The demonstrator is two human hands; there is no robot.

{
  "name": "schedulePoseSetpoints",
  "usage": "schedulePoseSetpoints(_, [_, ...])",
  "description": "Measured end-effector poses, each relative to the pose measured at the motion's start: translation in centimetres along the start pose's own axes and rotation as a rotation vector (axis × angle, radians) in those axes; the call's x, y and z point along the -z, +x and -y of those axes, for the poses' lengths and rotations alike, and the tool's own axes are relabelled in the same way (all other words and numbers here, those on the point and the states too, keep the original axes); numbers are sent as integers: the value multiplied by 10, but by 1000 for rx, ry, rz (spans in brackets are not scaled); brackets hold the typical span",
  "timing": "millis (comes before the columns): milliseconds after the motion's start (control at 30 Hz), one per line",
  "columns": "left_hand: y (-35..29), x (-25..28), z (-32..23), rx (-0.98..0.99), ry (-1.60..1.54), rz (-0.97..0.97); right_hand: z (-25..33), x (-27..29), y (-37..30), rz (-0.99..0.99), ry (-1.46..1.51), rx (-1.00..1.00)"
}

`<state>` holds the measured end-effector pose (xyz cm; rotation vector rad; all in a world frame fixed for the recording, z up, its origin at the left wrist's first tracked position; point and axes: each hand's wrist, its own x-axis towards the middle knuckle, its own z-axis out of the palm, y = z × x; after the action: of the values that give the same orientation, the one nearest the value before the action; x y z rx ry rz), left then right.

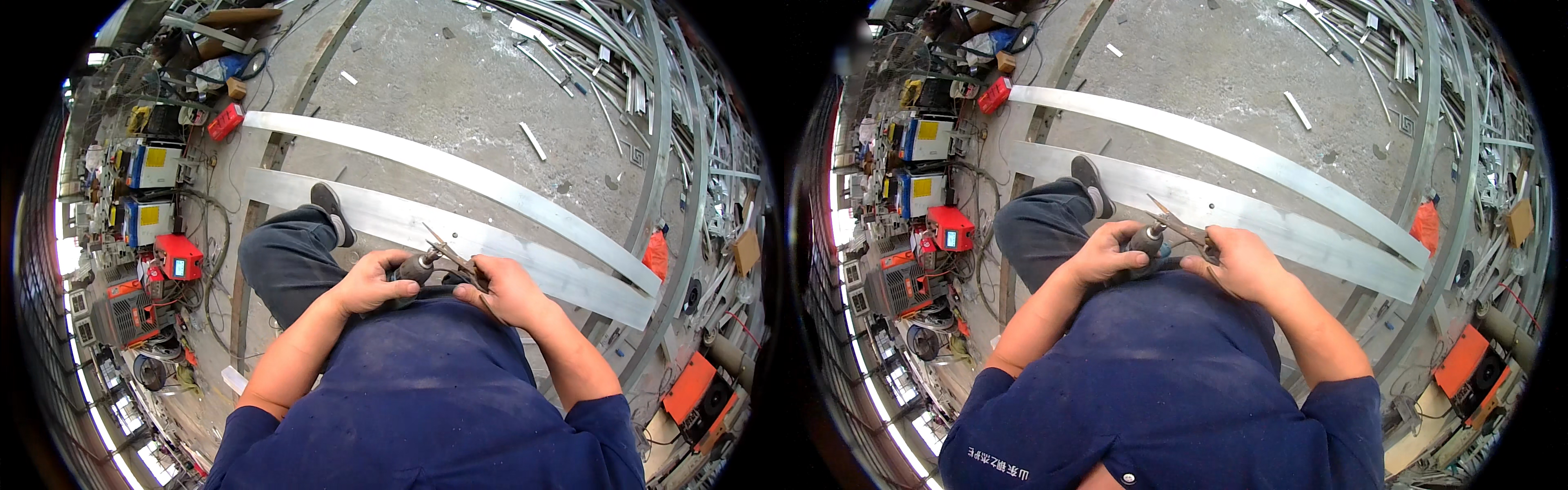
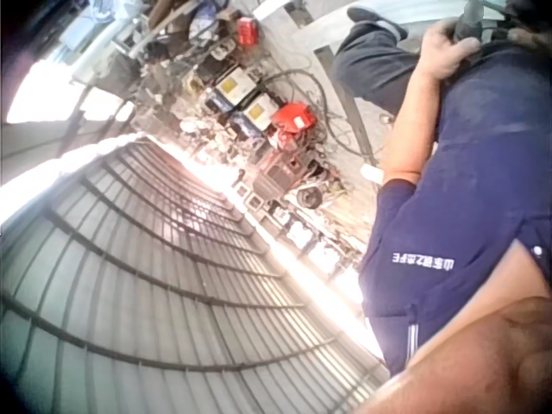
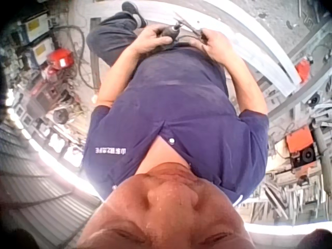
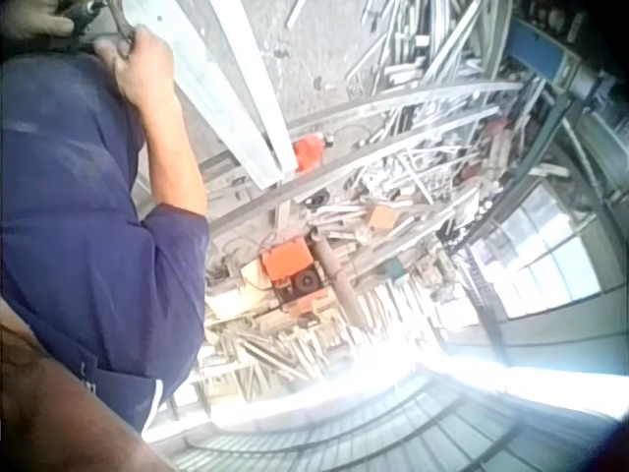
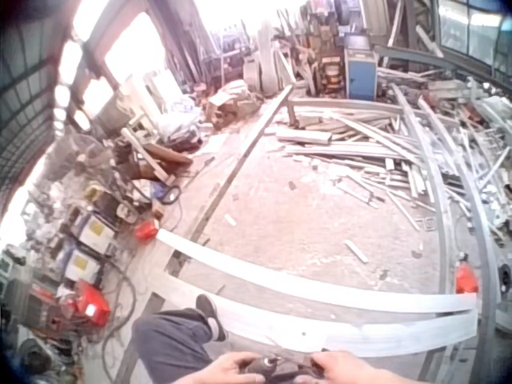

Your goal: The person uses a cordless drill to create holes in a long, curved metal beam. They repeatedly measure and mark positions with a pair of scissors before drilling each hole. The person works along the length of the beam, creating a series of holes.

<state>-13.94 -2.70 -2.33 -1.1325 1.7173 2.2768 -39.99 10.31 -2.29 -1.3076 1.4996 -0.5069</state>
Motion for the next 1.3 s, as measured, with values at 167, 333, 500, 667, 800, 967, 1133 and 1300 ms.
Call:
schedulePoseSetpoints(167, [10,-14,-5,2,288,-158,-15,0,-10,-74,24,-17])
schedulePoseSetpoints(333, [9,-10,-11,-96,14,-34,-21,-6,-18,-121,122,-98])
schedulePoseSetpoints(500, [12,-6,-2,-53,116,-98,-16,-7,-22,-196,-4,-23])
schedulePoseSetpoints(667, [21,-14,3,-37,224,-179,-12,-17,-20,-409,-233,65])
schedulePoseSetpoints(800, [20,-20,-7,-30,261,-171,-2,-14,-18,-419,-326,49])
schedulePoseSetpoints(967, [16,-14,-8,-52,69,-78,5,-11,-19,-300,-311,-76])
schedulePoseSetpoints(1133, [22,-20,2,-71,239,-183,5,-7,-20,-298,-284,-102])
schedulePoseSetpoints(1300, [23,-29,-15,27,334,-200,-1,-6,-22,-336,-312,-81])
